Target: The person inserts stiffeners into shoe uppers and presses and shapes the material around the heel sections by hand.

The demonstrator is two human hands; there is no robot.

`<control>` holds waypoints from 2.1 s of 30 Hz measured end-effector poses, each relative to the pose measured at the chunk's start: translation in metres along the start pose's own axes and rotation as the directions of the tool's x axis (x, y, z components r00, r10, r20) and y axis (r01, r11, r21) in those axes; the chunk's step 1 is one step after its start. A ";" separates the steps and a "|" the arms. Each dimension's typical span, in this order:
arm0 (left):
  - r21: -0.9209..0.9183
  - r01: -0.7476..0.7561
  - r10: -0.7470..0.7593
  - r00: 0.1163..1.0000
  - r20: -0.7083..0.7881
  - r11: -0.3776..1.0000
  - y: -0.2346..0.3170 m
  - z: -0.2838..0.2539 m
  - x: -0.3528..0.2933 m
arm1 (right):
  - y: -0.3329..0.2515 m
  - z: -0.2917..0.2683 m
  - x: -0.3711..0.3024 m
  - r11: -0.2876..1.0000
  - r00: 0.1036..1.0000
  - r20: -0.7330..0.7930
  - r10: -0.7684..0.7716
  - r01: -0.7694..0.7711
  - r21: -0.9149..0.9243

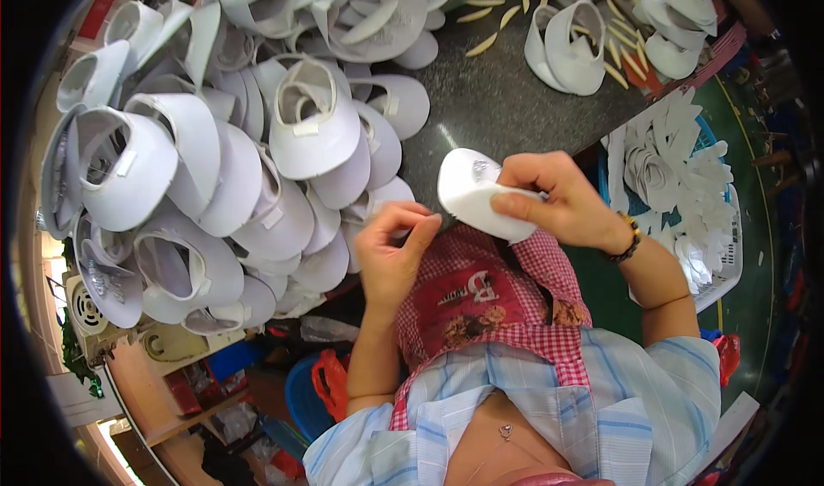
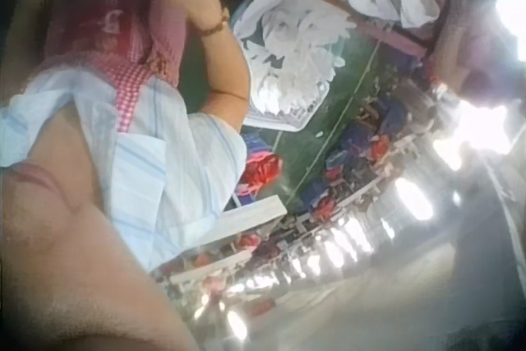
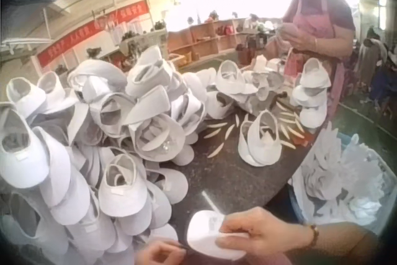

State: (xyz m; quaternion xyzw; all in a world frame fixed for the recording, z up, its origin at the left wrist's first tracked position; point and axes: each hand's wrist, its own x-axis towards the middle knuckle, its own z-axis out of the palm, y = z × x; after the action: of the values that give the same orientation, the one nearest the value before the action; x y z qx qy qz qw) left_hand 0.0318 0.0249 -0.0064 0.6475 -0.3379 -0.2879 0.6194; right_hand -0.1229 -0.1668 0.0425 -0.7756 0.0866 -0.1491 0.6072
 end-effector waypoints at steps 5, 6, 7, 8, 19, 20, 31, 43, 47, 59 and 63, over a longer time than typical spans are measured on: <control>0.426 -0.325 0.275 0.945 0.175 0.845 0.048 0.028 0.040 | -0.023 -0.027 0.058 0.959 0.905 0.334 0.265 -0.210 -0.191; 0.315 -0.143 0.058 0.963 0.263 0.938 0.039 0.028 0.046 | -0.016 -0.029 0.066 0.901 0.991 0.126 0.055 0.005 -0.435; 0.309 -0.150 0.071 0.965 0.252 0.939 0.026 0.026 0.053 | -0.008 -0.031 0.071 0.726 0.975 -0.028 -0.220 0.145 -0.673; 0.301 -0.089 0.025 0.978 0.209 0.949 0.012 0.024 0.059 | -0.004 -0.033 0.071 0.530 0.797 -0.171 -0.580 0.210 -0.822; -0.620 0.370 -0.130 0.908 0.398 0.692 -0.029 0.022 0.069 | 0.055 0.007 0.023 0.938 0.983 -0.183 0.006 -0.069 -0.340; -0.633 0.384 -0.126 0.902 0.413 0.672 -0.039 0.018 0.071 | 0.055 0.006 0.023 0.949 0.983 -0.176 -0.054 -0.004 -0.316; 0.774 -0.469 0.260 0.882 0.392 0.424 0.022 0.037 0.104 | 0.068 0.007 0.013 0.723 0.888 0.048 -0.458 0.404 -0.561; 0.637 -0.753 0.282 0.654 0.702 0.162 -0.003 0.035 0.122 | 0.064 0.007 0.029 0.719 0.986 -0.159 0.048 -0.145 -0.680; 0.681 -0.689 0.350 0.719 0.600 0.248 -0.008 0.035 0.121 | 0.056 0.008 0.021 0.761 0.988 -0.151 0.019 -0.112 -0.639; 0.687 -0.674 0.415 0.726 0.548 0.272 0.019 0.048 0.090 | 0.055 0.017 0.008 0.621 0.967 -0.256 -0.011 -0.194 -0.760; 0.510 -0.540 0.330 0.832 0.446 0.670 -0.005 0.052 0.052 | 0.072 -0.005 0.022 0.845 0.898 -0.207 0.388 -0.437 -0.307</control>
State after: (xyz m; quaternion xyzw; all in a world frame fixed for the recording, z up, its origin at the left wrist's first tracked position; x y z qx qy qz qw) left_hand 0.0224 -0.0480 -0.0129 0.6568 -0.6538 -0.1027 0.3614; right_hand -0.1004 -0.1964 -0.0235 -0.8210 0.3178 -0.0500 0.4716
